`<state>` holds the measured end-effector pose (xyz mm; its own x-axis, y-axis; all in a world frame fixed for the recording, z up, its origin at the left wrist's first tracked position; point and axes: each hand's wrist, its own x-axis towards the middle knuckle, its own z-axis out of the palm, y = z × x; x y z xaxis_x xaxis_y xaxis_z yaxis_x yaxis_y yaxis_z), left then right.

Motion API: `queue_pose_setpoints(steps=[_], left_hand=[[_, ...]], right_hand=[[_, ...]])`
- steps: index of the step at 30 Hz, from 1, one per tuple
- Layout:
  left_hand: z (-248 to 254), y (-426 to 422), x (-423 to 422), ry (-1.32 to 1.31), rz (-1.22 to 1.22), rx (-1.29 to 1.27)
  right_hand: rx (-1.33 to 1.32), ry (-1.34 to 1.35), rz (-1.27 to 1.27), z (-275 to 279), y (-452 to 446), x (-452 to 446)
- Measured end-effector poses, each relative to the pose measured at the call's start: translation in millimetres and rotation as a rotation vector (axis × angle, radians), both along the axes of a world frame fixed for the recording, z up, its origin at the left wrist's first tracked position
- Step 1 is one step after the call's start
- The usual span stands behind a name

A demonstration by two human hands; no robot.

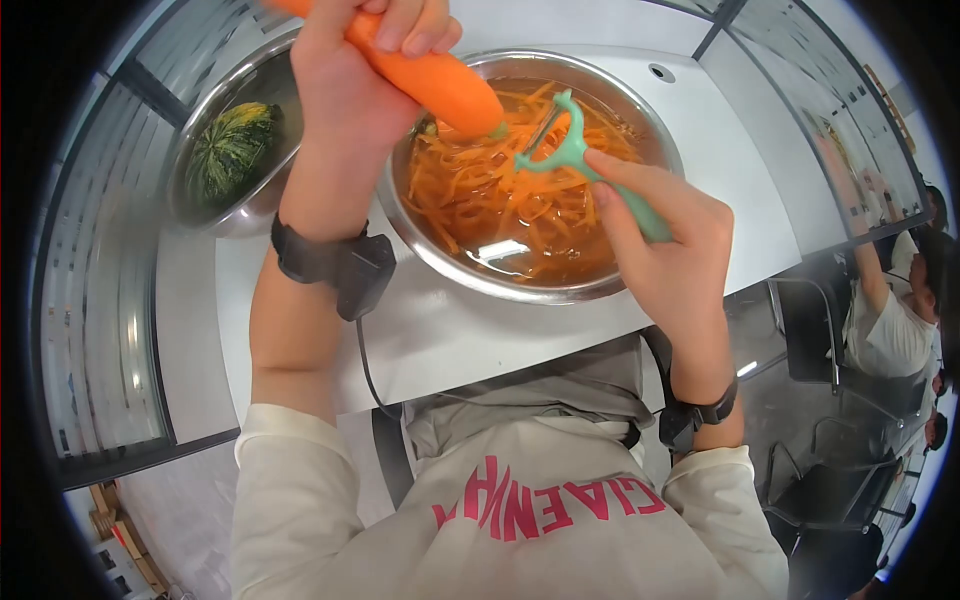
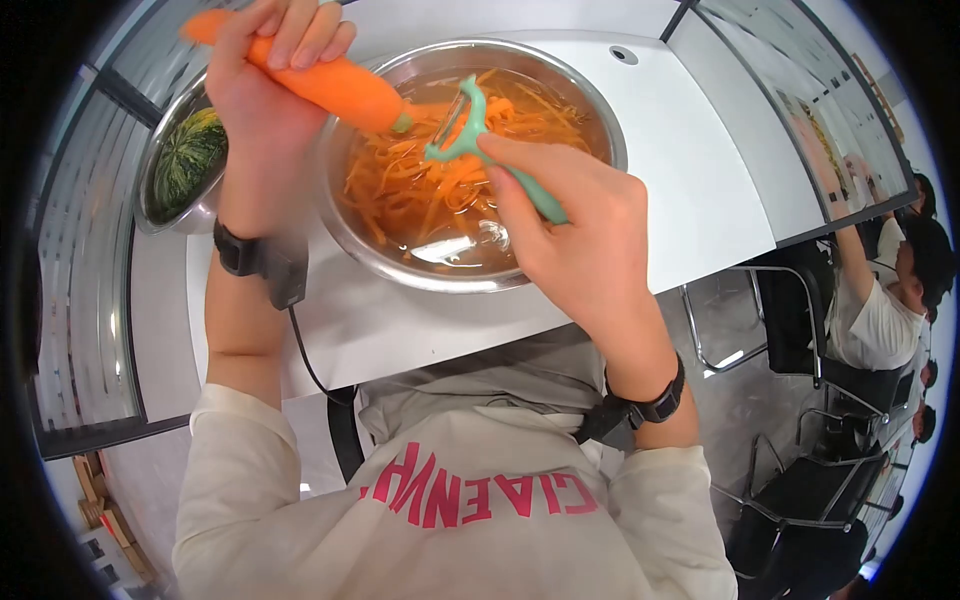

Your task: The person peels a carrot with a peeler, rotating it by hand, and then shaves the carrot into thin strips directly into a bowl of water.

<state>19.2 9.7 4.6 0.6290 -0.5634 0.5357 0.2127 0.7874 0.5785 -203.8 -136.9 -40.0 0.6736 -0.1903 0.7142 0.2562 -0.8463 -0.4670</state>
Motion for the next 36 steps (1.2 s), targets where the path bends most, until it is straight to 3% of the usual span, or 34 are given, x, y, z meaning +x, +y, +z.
queue_pose_setpoints(steps=[5,8,11,21,29,32,36], left_hand=[[-7,-10,-3,0.052,0.048,0.074],[-9,-11,-5,0.066,0.073,0.100],[-9,-13,-8,0.064,0.107,0.128],[-12,-16,-14,-0.039,0.136,0.117],[-1,-2,-2,0.080,0.101,0.069],[4,-1,-4,0.055,0.105,0.039],[1,-4,-5,0.048,0.098,0.042]], right_hand=[[-0.350,-0.022,-0.150,17,-3,0],[-0.146,-0.018,-0.059,22,2,-2],[0.258,0.010,0.090,26,17,-1],[0.291,0.058,0.105,32,28,14],[0.387,0.213,0.067,12,13,6],[0.227,0.143,-0.013,-3,0,5],[-0.273,0.020,-0.150,4,-13,3]])
